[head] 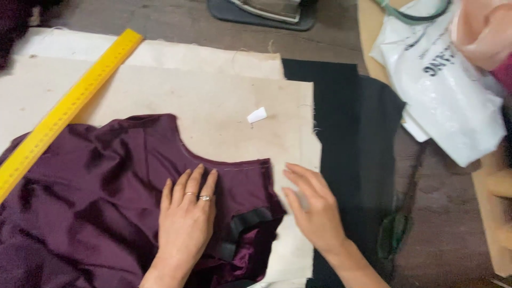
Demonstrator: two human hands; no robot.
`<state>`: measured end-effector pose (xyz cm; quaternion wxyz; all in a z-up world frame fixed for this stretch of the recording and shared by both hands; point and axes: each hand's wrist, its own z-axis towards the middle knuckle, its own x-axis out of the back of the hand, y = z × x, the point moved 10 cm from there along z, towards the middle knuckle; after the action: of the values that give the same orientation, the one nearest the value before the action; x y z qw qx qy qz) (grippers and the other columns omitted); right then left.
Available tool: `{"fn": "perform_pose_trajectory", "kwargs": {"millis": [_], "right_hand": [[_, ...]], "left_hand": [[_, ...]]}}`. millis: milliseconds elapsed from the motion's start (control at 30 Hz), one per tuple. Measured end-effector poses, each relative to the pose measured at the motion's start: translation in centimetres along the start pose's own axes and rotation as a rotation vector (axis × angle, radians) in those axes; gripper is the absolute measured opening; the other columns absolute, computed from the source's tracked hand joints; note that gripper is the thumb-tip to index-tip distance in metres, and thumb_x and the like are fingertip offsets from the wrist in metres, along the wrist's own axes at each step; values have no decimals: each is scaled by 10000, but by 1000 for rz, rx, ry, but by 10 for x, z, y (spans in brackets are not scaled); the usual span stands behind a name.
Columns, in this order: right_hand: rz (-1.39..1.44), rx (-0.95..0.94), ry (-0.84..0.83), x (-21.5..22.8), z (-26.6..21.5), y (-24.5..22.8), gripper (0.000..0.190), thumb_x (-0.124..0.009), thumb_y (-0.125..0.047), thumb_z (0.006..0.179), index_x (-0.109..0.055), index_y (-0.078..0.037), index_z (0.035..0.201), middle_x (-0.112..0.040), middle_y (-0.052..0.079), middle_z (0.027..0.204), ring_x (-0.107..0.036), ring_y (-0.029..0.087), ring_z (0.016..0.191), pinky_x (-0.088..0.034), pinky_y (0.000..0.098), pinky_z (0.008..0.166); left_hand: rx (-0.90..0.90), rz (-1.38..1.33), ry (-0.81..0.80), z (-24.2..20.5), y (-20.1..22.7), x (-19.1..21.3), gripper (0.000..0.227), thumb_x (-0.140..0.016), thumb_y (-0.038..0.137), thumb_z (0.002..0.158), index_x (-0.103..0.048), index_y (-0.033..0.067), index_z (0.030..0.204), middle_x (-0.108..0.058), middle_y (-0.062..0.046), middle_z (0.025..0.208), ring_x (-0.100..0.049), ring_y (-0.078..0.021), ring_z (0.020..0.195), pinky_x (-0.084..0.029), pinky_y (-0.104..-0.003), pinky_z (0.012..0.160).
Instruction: The person marks a curved line on a piece of dark purple fabric using a white chalk and a yellow ruler. They then use a pair of scissors to cut along the marked line, trimming the fabric edge. The person adjusts the fabric on the table and continues to mark and cut the material.
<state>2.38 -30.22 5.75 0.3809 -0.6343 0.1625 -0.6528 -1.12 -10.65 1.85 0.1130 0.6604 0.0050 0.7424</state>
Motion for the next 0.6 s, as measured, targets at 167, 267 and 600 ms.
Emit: {"fn": "perform_pose_trajectory", "kwargs": {"millis": [167,267,600], "right_hand": [[-249,-233,102,70,-44,88,277,-615,-142,896,-648,-46,1154,-592,120,1094,-608,230,929,-473,329,874],[-377,-470,108,116,-89,145,400,-630,-224,880,-592,-69,1247,-511,144,1135,-604,241,852,-521,348,781],[-208,-1180,-59,137,-211,229,835,-737,-118,793,-293,-161,1498,-371,149,1230,-638,341,998,-518,422,931]], "left_hand": [[2,25,-17,-2,0,-6,493,-521,294,842,-548,223,1329,-546,-43,1385,-509,-252,1253,-372,-483,1066],[7,45,-5,-3,0,-6,492,-529,300,842,-558,237,1329,-551,-34,1385,-514,-244,1261,-391,-478,1060],[5,49,4,-7,1,-4,495,-514,267,858,-553,218,1349,-556,-51,1389,-512,-256,1275,-394,-481,1060]]}}
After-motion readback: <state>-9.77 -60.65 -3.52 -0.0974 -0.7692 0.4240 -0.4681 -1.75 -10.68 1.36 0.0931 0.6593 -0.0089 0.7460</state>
